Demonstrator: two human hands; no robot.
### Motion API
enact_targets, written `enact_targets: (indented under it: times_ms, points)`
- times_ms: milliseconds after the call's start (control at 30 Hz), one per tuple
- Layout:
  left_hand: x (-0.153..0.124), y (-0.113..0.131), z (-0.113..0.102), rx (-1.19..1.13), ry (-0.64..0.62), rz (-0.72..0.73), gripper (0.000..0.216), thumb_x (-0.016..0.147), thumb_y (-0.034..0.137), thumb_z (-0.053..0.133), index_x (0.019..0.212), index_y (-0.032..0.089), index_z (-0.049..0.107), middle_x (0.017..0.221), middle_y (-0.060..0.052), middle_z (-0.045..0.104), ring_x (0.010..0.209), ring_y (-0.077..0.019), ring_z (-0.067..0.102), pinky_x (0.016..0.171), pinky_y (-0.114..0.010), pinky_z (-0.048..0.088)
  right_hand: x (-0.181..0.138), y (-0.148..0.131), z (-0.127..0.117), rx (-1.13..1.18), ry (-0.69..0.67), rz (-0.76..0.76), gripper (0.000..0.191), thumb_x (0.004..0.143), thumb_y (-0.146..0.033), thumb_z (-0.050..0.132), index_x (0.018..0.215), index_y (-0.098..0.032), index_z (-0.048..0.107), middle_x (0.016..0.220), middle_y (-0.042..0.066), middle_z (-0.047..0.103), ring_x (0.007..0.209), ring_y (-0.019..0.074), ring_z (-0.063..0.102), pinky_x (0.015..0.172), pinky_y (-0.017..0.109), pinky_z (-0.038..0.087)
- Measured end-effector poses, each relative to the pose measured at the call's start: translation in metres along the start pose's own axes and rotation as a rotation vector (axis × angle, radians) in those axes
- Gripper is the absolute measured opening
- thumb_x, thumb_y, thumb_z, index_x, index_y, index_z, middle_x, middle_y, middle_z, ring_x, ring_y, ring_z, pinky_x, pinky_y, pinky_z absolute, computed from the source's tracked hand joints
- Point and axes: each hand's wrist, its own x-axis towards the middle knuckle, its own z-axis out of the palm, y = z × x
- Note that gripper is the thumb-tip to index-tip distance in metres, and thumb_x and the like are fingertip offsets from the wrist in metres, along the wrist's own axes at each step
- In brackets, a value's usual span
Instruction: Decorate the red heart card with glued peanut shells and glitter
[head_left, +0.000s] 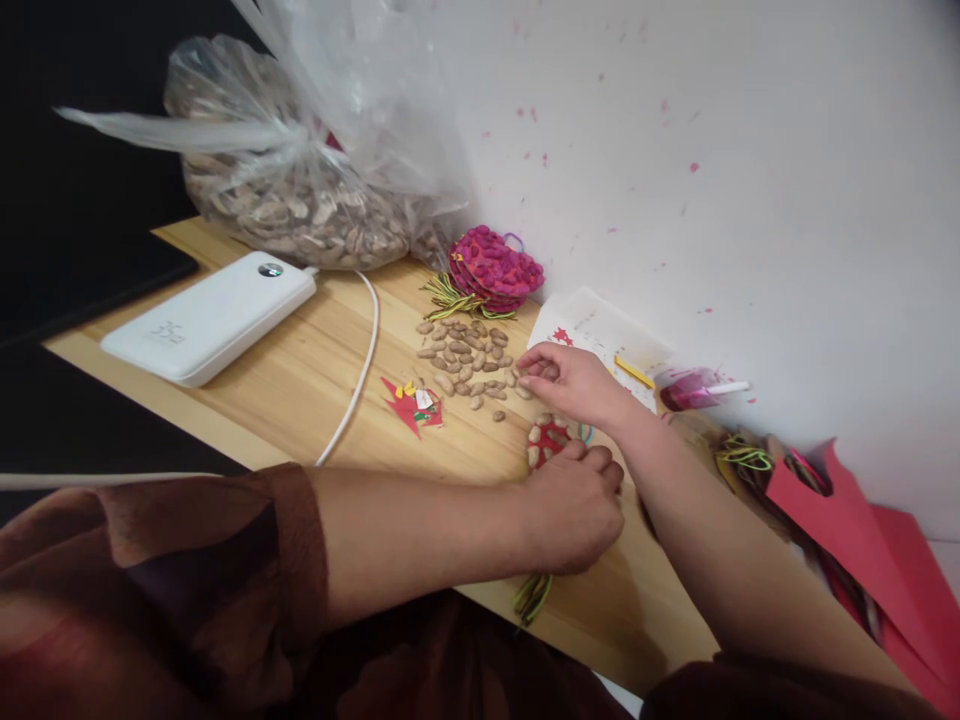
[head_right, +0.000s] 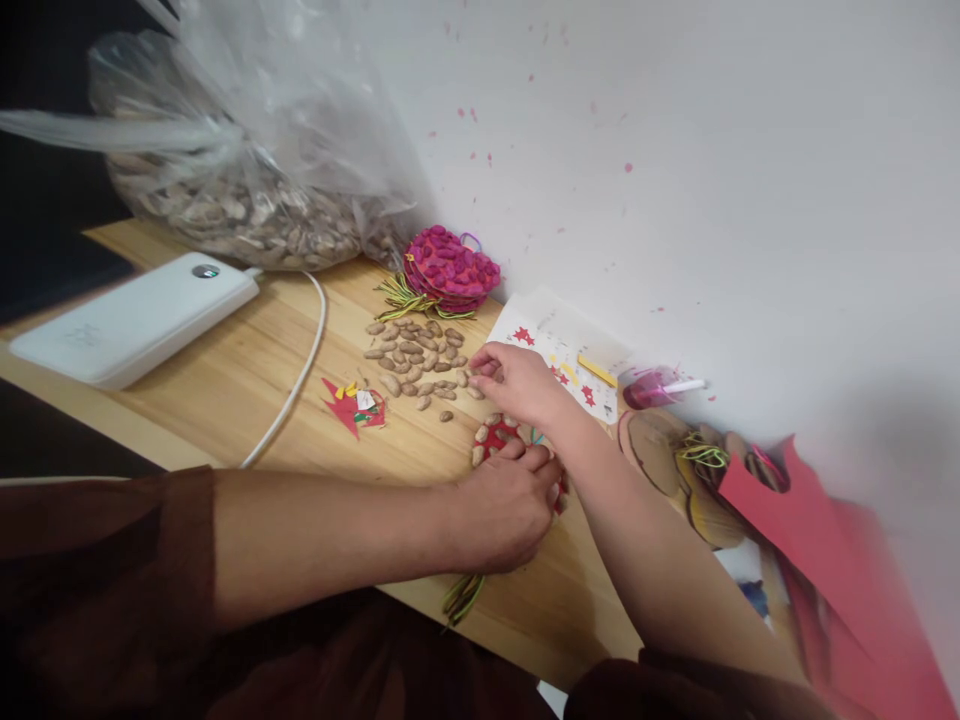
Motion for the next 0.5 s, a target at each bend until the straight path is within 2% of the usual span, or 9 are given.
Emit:
enact_targets:
  times_ms: [167, 267, 500]
  points:
    - [0.0, 0.0, -0.001, -0.015, 0.015, 0.007, 0.024, 0.085, 0.028, 0.067, 0.098, 0.01, 0.077, 0.106, -0.017, 0.066, 0.099, -0.0307, 0.054, 0.084, -0.045, 0.041, -0.007, 0.002, -0.006, -0.018, -0.052, 0.058, 0.02, 0.076, -0.024, 0.078, 0.089, -0.021, 0.063, 0.079, 0.0, 0.067, 0.072, 0.0152, 0.062, 0.068, 0.028, 0.049]
    - [0.0, 0.0, -0.001, -0.016, 0.005, 0.01, 0.024, 0.086, 0.028, 0.066, 0.097, 0.01, 0.077, 0.106, -0.018, 0.067, 0.099, -0.0303, 0.055, 0.083, -0.044, 0.041, -0.007, -0.001, -0.005, -0.039, -0.056, 0.079, 0.017, 0.077, -0.018, 0.075, 0.085, -0.021, 0.061, 0.075, -0.001, 0.066, 0.069, 0.0146, 0.061, 0.065, 0.027, 0.047]
    - [0.0, 0.001, 0.003, 0.018, 0.038, 0.003, 0.026, 0.085, 0.031, 0.066, 0.097, 0.011, 0.078, 0.111, -0.019, 0.067, 0.097, -0.0303, 0.055, 0.083, -0.046, 0.042, -0.002, -0.009, -0.001, -0.05, -0.047, 0.102, 0.011, 0.081, -0.021, 0.071, 0.085, -0.021, 0.061, 0.074, -0.001, 0.066, 0.064, 0.0142, 0.06, 0.062, 0.027, 0.046]
